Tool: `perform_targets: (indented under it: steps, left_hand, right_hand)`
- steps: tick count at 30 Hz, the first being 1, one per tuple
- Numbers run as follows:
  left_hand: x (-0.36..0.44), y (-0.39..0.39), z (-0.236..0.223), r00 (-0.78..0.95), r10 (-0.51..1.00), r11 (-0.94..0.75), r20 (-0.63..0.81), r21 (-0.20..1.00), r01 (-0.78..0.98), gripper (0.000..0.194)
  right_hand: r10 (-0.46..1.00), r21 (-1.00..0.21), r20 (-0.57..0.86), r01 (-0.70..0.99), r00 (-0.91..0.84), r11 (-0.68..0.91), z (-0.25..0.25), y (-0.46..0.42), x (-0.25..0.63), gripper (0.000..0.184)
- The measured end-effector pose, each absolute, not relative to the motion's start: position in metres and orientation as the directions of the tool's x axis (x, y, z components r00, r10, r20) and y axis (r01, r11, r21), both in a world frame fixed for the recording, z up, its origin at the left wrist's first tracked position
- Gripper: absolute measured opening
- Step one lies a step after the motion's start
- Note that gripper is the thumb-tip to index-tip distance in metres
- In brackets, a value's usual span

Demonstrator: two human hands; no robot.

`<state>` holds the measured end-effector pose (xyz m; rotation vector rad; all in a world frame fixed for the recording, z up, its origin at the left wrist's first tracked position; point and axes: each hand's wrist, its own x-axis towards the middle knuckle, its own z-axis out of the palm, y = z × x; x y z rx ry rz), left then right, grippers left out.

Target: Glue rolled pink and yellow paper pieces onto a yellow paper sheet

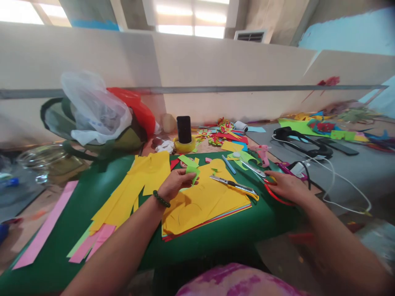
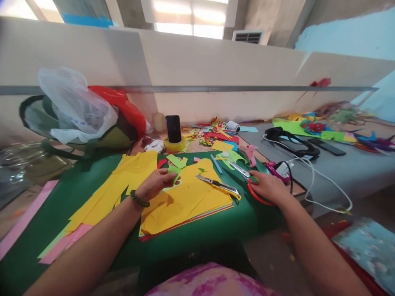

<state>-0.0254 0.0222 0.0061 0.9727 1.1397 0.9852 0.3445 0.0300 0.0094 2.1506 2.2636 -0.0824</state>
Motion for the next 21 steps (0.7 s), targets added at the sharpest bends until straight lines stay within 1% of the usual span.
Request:
perform_targets:
  steps: [1, 5, 7, 9, 10, 11, 13, 14, 15, 17, 19, 21]
  left_hand:
    - [-0.025, 0.022, 0.006, 0.13, 0.96, 0.263, -0.248, 0.957, -0.118, 0.036]
    - [-0.02, 0.02, 0.006, 0.059, 0.977, 0.213, -0.207, 0.967, -0.141, 0.044]
    - [-0.018, 0.018, 0.006, 0.032, 0.983, 0.182, -0.18, 0.974, -0.131, 0.046]
    - [-0.016, 0.016, 0.007, 0.031, 0.988, 0.153, -0.151, 0.983, -0.098, 0.043]
    - [-0.015, 0.015, 0.007, 0.04, 0.989, 0.142, -0.139, 0.986, -0.081, 0.04]
    - [-0.014, 0.014, 0.008, 0.053, 0.99, 0.132, -0.128, 0.989, -0.069, 0.037]
    - [-0.011, 0.01, 0.01, 0.105, 0.989, 0.107, -0.102, 0.993, -0.042, 0.031]
    - [-0.009, 0.009, 0.01, 0.141, 0.986, 0.094, -0.09, 0.995, -0.022, 0.029]
    - [-0.008, 0.007, 0.011, 0.182, 0.98, 0.083, -0.083, 0.997, 0.004, 0.027]
    - [-0.006, 0.005, 0.011, 0.257, 0.963, 0.071, -0.088, 0.995, 0.075, 0.026]
    - [-0.006, 0.004, 0.01, 0.304, 0.947, 0.062, -0.106, 0.987, 0.149, 0.03]
    - [-0.006, 0.004, 0.008, 0.324, 0.94, 0.046, -0.11, 0.979, 0.197, 0.036]
  right_hand:
    - [0.995, -0.021, -0.063, 0.997, -0.074, 0.073, 0.005, 0.034, 0.347, 0.048]
    - [0.976, -0.068, -0.139, 0.985, -0.169, 0.161, -0.003, 0.043, 0.355, 0.048]
    - [0.968, -0.021, -0.19, 0.987, -0.162, 0.161, 0.002, 0.043, 0.356, 0.049]
    - [0.978, 0.02, -0.164, 0.991, -0.13, 0.135, 0.012, 0.042, 0.349, 0.049]
    - [0.985, -0.003, -0.116, 0.992, -0.128, 0.128, 0.018, 0.04, 0.341, 0.048]
    - [0.988, -0.068, -0.045, 0.987, -0.149, 0.146, 0.023, 0.037, 0.329, 0.046]
    - [0.967, -0.316, 0.083, 0.914, -0.239, 0.253, 0.032, 0.029, 0.296, 0.041]
    - [0.941, -0.447, 0.128, 0.829, -0.313, 0.337, 0.034, 0.024, 0.277, 0.04]
    - [0.908, -0.544, 0.188, 0.729, -0.375, 0.414, 0.035, 0.021, 0.256, 0.039]
    - [0.851, -0.658, 0.257, 0.562, -0.459, 0.502, 0.032, 0.016, 0.217, 0.038]
    - [0.805, -0.699, 0.308, 0.454, -0.507, 0.553, 0.025, 0.016, 0.189, 0.037]
    - [0.796, -0.736, 0.327, 0.391, -0.51, 0.553, 0.018, 0.02, 0.173, 0.028]
